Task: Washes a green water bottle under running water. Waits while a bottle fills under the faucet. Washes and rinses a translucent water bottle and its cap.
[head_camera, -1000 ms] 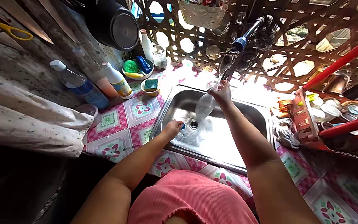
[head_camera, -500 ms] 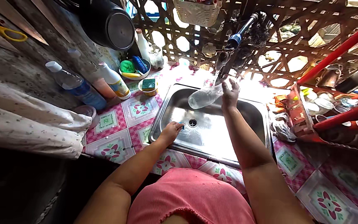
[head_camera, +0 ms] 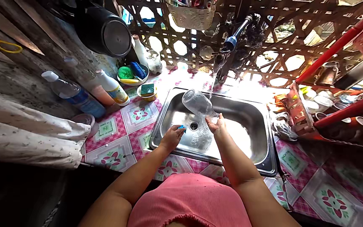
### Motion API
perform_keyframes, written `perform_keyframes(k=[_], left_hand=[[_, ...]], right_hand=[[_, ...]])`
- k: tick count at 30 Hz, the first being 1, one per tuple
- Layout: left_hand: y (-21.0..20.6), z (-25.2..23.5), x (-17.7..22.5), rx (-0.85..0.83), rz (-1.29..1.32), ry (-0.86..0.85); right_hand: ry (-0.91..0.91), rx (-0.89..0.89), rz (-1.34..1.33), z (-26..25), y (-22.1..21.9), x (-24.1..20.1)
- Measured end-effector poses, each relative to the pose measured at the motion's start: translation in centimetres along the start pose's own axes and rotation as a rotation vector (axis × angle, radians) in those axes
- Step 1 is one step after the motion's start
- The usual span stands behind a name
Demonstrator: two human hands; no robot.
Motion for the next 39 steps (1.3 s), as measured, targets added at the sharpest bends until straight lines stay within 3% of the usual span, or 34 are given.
perform_keyframes(k=[4,9,15,20,29,34,37,39], left_hand=[[0.0,0.1,0.0,0.007,0.001,-0.005],[0.1,0.1,-0.1,-0.007,0.012,0.013],[-0.1,0.2,0.1,-0.009,0.012,0.003],[0.6,0.5,0.6,0.06,0.019,-0.049],[0.1,0.5,0.6,0.067,0.006,-0.102],[0.2,0.5,0.8,0.045,0.014,-0.089],[0.2,0.5,0.9,0.034,0.01,-0.083],[0.2,0.5,0.8,0.038,0.009,-0.088]], right_hand=[[0.036,-0.092,-0.005,1.2,-2.2,-0.5],[0.43,-0.247,0.226,1.8,-5.0,-6.7],[0.574,-0.42,0.818,1.2,-8.7,-7.1],[0.626,-0.419,1.154,0.7,-10.4,-6.1],[0.579,-0.406,1.023,-0.4,-11.7,-6.7],[0.565,-0.254,1.105,-0.1,-14.7,-8.9],[0.54,-0.31,1.202,1.3,-15.6,-8.9],[0.63,-0.365,1.331,2.7,-15.8,-8.9]])
Point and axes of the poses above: each hand's wrist, its own z-axis away from the middle knuckle, its own y-axis out of the back of the hand, x = y × z, the point moved 8 cm from there along -z, towards the middle knuckle, and after that the axes turned 9 degrees about -x, right-handed, at the moved point
